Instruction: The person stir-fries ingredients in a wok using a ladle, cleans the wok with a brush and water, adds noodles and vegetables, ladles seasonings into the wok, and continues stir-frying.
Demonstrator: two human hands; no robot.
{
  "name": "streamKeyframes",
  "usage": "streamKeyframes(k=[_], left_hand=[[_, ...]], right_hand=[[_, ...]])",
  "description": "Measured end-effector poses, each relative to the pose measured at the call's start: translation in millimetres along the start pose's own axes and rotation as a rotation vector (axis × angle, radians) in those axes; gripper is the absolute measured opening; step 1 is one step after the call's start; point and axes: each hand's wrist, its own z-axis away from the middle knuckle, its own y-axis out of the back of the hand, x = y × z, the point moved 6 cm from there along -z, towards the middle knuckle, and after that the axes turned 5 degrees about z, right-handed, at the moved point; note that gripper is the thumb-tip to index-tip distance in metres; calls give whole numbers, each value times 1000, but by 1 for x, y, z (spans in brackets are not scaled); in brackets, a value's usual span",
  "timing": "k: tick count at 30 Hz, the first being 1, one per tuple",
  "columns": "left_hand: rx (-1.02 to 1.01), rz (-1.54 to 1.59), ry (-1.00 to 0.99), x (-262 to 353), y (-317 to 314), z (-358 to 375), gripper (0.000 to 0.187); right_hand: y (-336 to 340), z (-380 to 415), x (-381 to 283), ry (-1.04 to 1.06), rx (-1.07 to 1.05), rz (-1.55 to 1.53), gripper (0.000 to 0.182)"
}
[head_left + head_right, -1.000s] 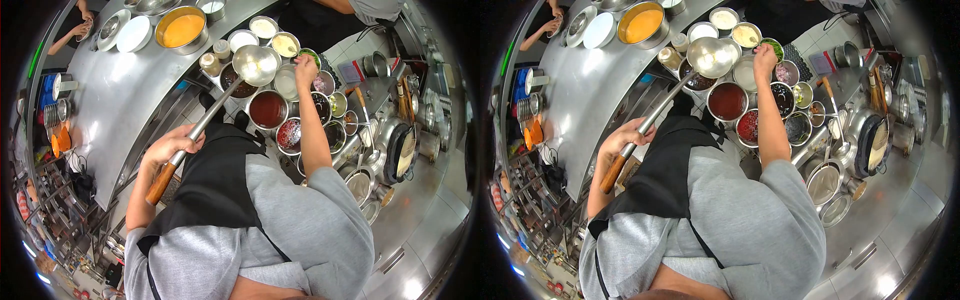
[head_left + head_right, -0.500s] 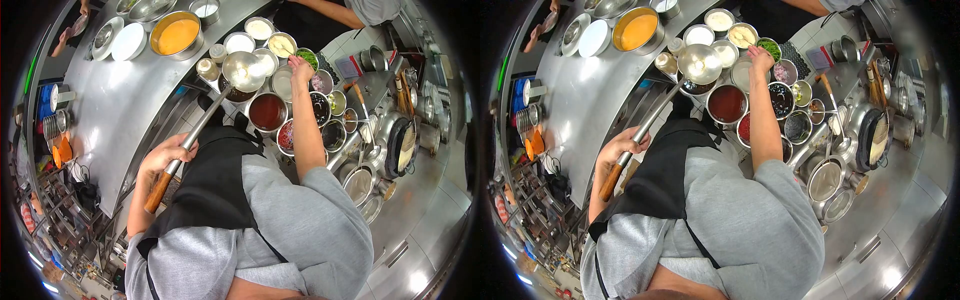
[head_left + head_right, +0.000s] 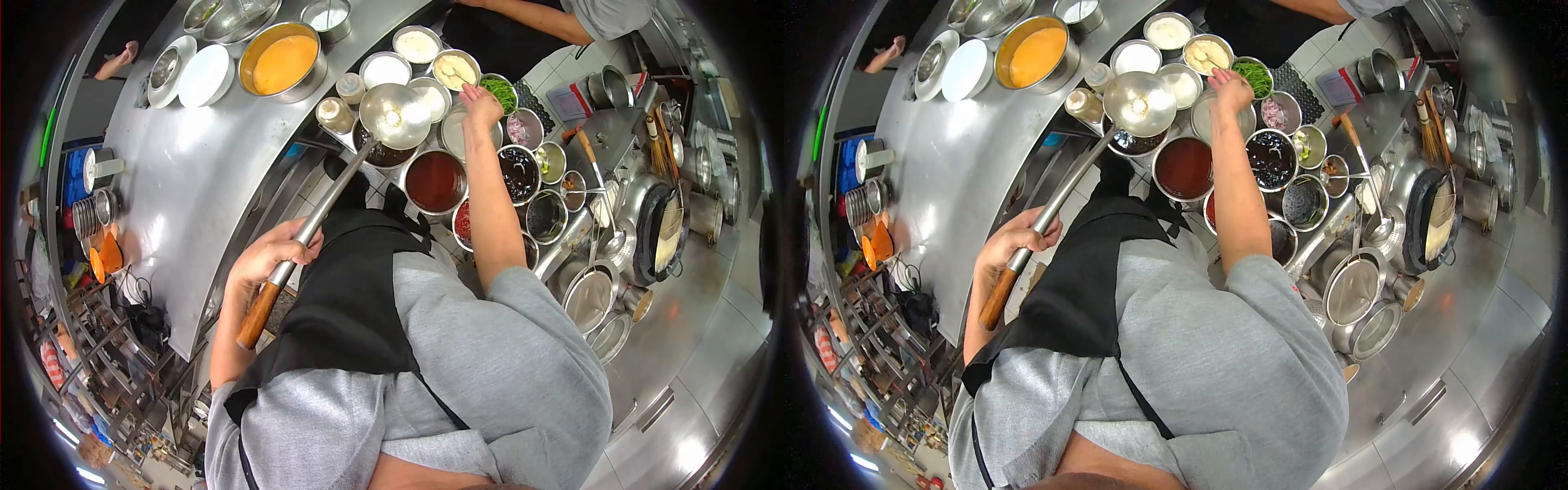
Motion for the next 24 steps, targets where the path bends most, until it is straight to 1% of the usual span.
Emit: streamKeyframes(k=[4, 8, 10, 15, 18, 24], left_hand=[[0, -14, 6, 0, -2, 1, 27], [7, 16, -10, 4, -8, 0, 28], [-18, 16, -18, 3, -8, -2, 28], [5, 32, -5, 2, -11, -5, 28], [15, 18, -6, 1, -12, -4, 28], [-4, 7, -20, 1, -16, -3, 26]], right_hand=[[27, 18, -10, -50, -30, -109, 28], [54, 26, 1, -191, -25, -204, 28], [63, 27, 9, -193, -32, -220, 28], [68, 26, 16, -190, -67, -304, 27], [69, 27, 14, -180, -93, -259, 26], [69, 20, 17, -208, -82, -288, 24]])
